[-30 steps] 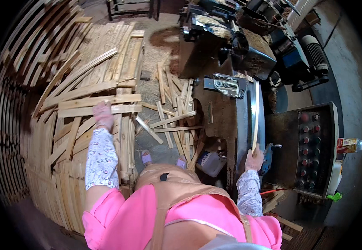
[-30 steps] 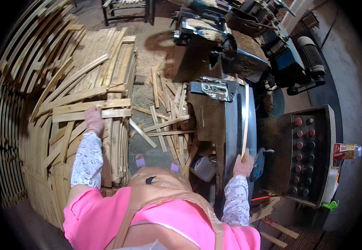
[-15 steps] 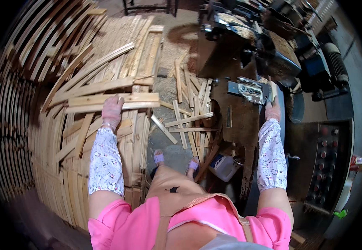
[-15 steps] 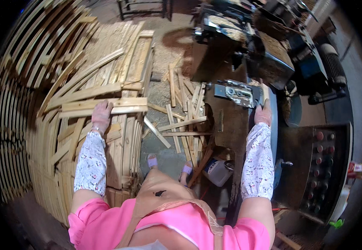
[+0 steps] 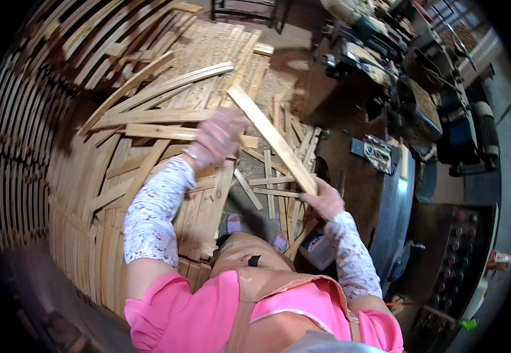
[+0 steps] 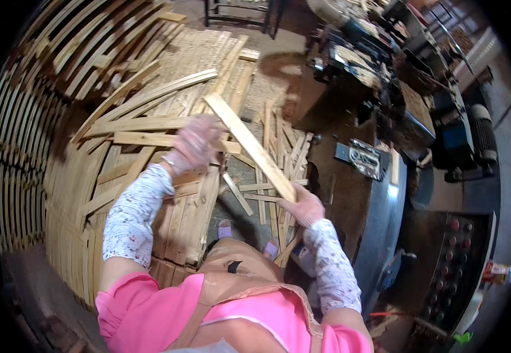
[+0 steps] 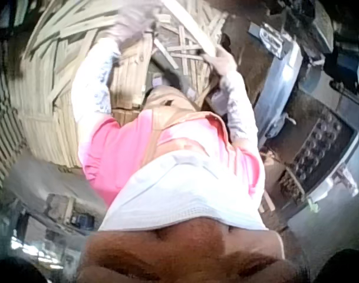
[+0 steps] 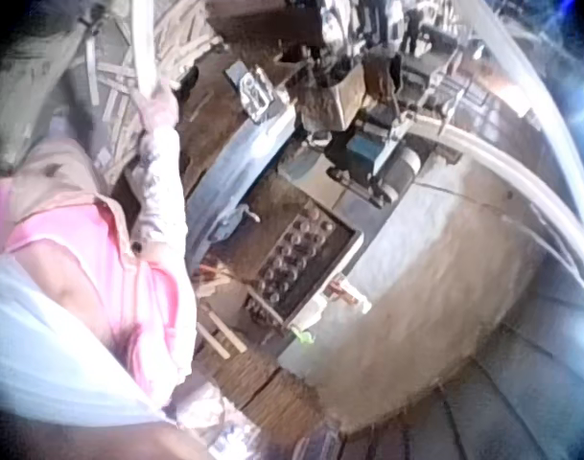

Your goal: The person sorts through a large pile of wooden planks and scraps in a workshop. They pick up individual pieces, inspect them, and place them into a separate pile or onto a machine. The person occasionally moves around the pile to access different sections.

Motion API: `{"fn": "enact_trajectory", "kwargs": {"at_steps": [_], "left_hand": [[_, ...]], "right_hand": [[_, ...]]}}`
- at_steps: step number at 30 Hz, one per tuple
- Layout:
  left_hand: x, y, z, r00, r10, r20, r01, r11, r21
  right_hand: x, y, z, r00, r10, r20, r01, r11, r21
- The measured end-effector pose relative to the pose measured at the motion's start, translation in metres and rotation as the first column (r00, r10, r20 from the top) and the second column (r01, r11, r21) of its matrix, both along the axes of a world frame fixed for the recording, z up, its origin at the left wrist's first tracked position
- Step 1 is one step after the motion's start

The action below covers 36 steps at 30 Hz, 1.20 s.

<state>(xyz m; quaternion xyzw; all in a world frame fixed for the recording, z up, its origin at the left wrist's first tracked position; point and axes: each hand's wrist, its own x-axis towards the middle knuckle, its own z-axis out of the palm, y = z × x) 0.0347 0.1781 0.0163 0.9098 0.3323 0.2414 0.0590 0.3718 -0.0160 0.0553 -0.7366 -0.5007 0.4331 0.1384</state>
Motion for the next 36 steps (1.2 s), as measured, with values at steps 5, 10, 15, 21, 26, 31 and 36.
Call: {"fn": "enact_trajectory", "kwargs": {"at_steps": [5, 10, 15, 21, 26, 31, 36], "left_hand": [[-0.112, 0.058, -0.018, 0.797, 0.528, -0.294, -0.603, 0.724, -0.334], [-0.134, 0.063, -0.03, 0.724, 0.429, -0.539, -0.59, 0.791, -0.163], [-0.131, 0.039, -0.024, 0.794, 0.374, -0.48, -0.46, 0.885, -0.069], [-0.037, -0.003, 0.039, 0.9, 0.144, -0.411, -0.14, 0.989, 0.04], [0.081, -0.033, -0.005, 0.805, 0.034, -0.592, 0.199, 0.925, 0.323], [0.111, -0.024, 0.05, 0.97, -0.241, 0.039, 0.227, 0.949, 0.217], [-0.063, 0.035, -0.029, 0.863, 0.37, -0.344, -0.424, 0.901, -0.093]], "right_hand": [[0.109, -0.135, 0.019, 0.798, -0.533, 0.28, 0.446, 0.836, 0.32], [0.188, -0.256, -0.028, 0.257, -0.459, 0.851, 0.404, 0.85, 0.336], [0.264, -0.208, -0.065, 0.02, -0.49, 0.872, 0.169, 0.861, 0.48], [0.304, -0.02, -0.047, 0.247, -0.459, 0.853, 0.365, 0.86, 0.357], [0.052, 0.057, -0.01, 0.993, 0.033, -0.115, 0.003, 0.953, 0.302], [0.05, 0.01, -0.019, 0.988, -0.101, -0.119, 0.106, 0.993, 0.041], [0.148, -0.13, 0.002, 0.828, -0.527, 0.191, 0.406, 0.798, 0.445]]}}
